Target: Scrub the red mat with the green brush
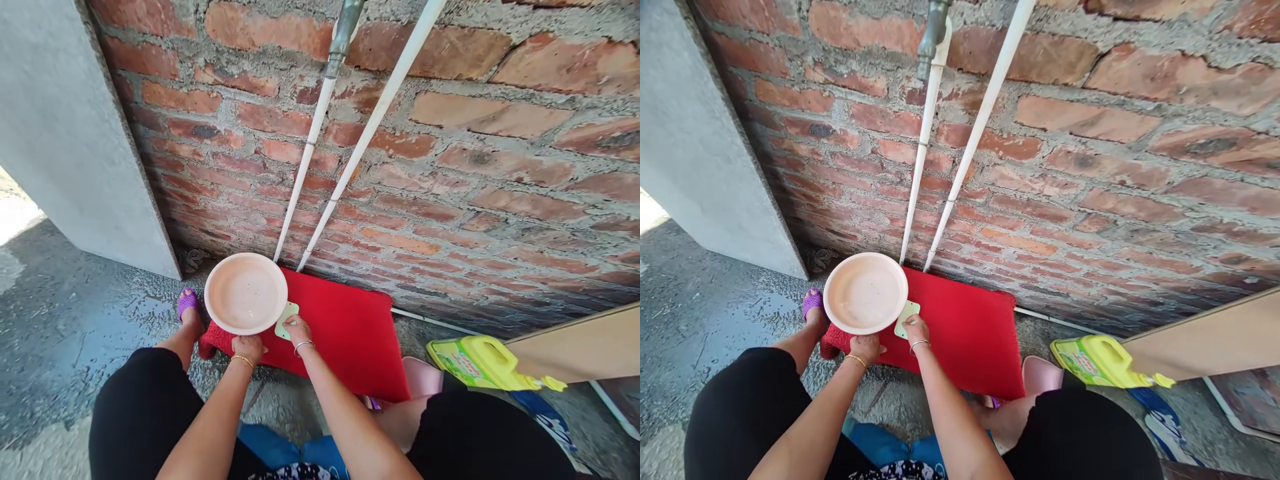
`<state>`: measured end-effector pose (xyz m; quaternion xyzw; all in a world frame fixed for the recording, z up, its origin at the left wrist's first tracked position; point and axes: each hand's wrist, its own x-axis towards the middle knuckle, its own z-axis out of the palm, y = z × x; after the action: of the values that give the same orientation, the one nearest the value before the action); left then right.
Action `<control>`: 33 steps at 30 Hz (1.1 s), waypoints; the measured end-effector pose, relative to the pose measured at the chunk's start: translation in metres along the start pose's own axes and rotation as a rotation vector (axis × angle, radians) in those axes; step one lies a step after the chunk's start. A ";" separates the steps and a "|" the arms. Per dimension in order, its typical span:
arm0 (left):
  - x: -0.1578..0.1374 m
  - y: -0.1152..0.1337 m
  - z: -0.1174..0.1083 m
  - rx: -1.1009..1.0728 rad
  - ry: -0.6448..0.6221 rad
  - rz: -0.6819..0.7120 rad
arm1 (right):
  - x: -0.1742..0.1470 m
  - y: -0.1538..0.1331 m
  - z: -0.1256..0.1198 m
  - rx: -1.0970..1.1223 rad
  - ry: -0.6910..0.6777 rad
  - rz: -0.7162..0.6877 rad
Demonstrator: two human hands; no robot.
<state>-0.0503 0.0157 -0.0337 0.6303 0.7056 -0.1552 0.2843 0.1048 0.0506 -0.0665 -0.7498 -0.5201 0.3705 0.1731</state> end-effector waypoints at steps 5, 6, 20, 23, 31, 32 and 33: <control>-0.008 0.007 -0.004 0.054 -0.033 0.051 | 0.003 0.007 -0.007 0.030 0.009 0.054; -0.010 0.008 -0.005 0.053 -0.032 0.049 | 0.002 0.009 -0.009 0.038 0.009 0.065; -0.009 0.004 -0.009 0.027 -0.046 -0.031 | -0.028 0.080 -0.095 0.119 0.025 0.257; -0.008 0.001 -0.009 0.016 -0.051 -0.025 | -0.033 0.071 -0.087 0.131 -0.009 0.220; -0.009 -0.001 -0.013 -0.030 -0.042 -0.007 | -0.041 0.003 -0.004 -0.003 -0.153 -0.014; -0.009 0.000 -0.013 -0.030 -0.043 -0.010 | -0.041 0.002 -0.002 -0.007 -0.153 -0.012; -0.009 0.000 -0.012 -0.030 -0.044 -0.010 | -0.041 0.005 -0.005 -0.011 -0.151 -0.004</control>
<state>-0.0523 0.0157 -0.0189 0.6187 0.7048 -0.1597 0.3083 0.1042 0.0117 -0.0505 -0.7198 -0.5352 0.4227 0.1299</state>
